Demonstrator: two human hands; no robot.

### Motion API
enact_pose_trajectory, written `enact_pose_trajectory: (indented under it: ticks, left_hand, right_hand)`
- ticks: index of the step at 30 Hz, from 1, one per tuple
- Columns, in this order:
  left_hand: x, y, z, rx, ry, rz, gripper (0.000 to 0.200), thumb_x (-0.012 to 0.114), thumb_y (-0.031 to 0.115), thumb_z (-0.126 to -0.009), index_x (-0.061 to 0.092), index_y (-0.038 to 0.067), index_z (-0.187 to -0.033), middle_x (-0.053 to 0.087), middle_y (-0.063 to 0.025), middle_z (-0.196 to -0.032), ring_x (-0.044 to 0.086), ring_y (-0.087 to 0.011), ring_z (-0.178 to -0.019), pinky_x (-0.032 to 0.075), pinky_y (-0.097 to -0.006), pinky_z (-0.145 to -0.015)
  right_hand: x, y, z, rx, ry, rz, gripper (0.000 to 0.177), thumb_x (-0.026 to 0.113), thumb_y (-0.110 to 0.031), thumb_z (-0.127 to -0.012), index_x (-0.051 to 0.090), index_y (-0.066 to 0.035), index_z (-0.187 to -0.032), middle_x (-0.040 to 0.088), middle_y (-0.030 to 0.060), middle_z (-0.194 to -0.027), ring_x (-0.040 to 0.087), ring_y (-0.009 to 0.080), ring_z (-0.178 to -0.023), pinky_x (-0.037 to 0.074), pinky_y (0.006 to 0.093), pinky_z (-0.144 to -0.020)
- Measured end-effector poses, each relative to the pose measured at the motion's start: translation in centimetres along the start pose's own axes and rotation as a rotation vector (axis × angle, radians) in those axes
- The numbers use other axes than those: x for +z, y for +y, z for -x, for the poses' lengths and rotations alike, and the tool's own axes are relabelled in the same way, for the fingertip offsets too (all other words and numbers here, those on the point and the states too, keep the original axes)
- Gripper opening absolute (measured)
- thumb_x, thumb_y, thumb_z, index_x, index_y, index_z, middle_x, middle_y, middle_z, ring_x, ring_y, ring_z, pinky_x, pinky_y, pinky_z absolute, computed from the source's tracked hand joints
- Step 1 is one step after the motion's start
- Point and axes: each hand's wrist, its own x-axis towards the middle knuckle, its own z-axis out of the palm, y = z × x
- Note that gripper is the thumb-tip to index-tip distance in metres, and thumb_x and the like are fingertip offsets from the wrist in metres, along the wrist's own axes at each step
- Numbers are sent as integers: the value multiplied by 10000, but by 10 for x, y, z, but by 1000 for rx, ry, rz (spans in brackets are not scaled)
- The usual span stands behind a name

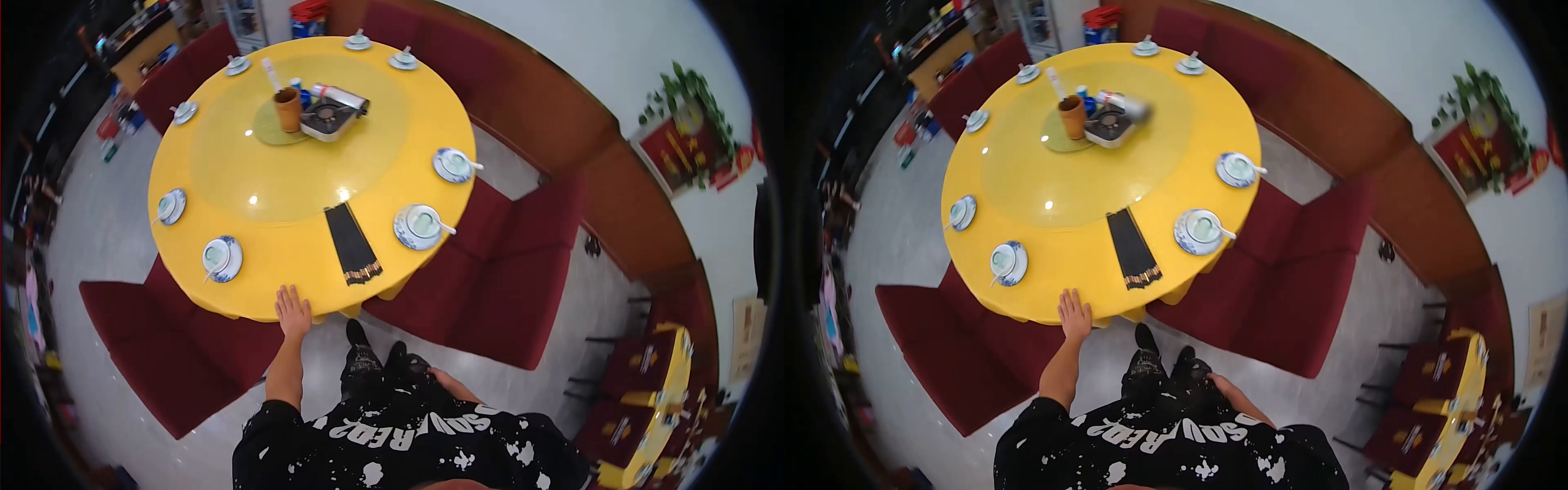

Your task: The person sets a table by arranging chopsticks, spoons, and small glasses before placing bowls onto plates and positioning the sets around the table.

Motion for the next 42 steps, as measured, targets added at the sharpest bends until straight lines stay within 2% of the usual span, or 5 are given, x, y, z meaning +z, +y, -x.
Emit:
enact_pose_trajectory:
  ticks: [10, 14, 19, 32, 42]
  left_hand:
    - [74, 0, 188, -700, -624, 511, 533, 454, 407, -928, 611, -13, -1214, 635, -316, -1165, 614, -423, -1127, 476, -452, -990]
    - [182, -19, 314, 350, -753, 97, 453, 516, 384, -907, 675, -16, -1049, 676, -263, -1077, 642, -369, -1058, 496, -457, -929]
    - [199, -5, 329, -227, -959, 257, 392, 536, 358, -888, 665, 3, -992, 669, -222, -979, 655, -331, -889, 507, -448, -785]
    - [68, 405, -22, -266, -544, 1355, 399, 493, 424, -977, 576, 44, -1065, 617, -66, -872, 612, -170, -683, 488, -294, -566]
    - [99, 510, -123, -672, -291, 1971, 298, 467, 403, -1040, 546, 133, -1141, 643, -36, -1047, 636, -180, -832, 458, -322, -662]
  right_hand:
    - [-56, 122, -11, -278, 443, 473, 651, 446, -512, -911, 659, 80, -1080, 675, 283, -1083, 632, 398, -1045, 456, 427, -940]
    - [-77, 140, 58, -342, 470, 396, 559, 466, -503, -904, 688, -12, -1054, 687, 228, -1069, 643, 374, -1019, 462, 435, -920]
    - [-129, 175, 57, -336, 498, 345, 567, 485, -534, -901, 682, -12, -1002, 694, 182, -982, 654, 321, -969, 486, 412, -851]
    - [-207, 180, 70, -845, 545, 358, 463, 539, -393, -926, 643, -52, -1221, 654, 150, -997, 606, 233, -725, 505, 343, -632]
    - [-288, 134, 201, -57, 551, -669, 479, 518, -316, -916, 535, 9, -1267, 662, 216, -1086, 654, 333, -883, 547, 447, -768]
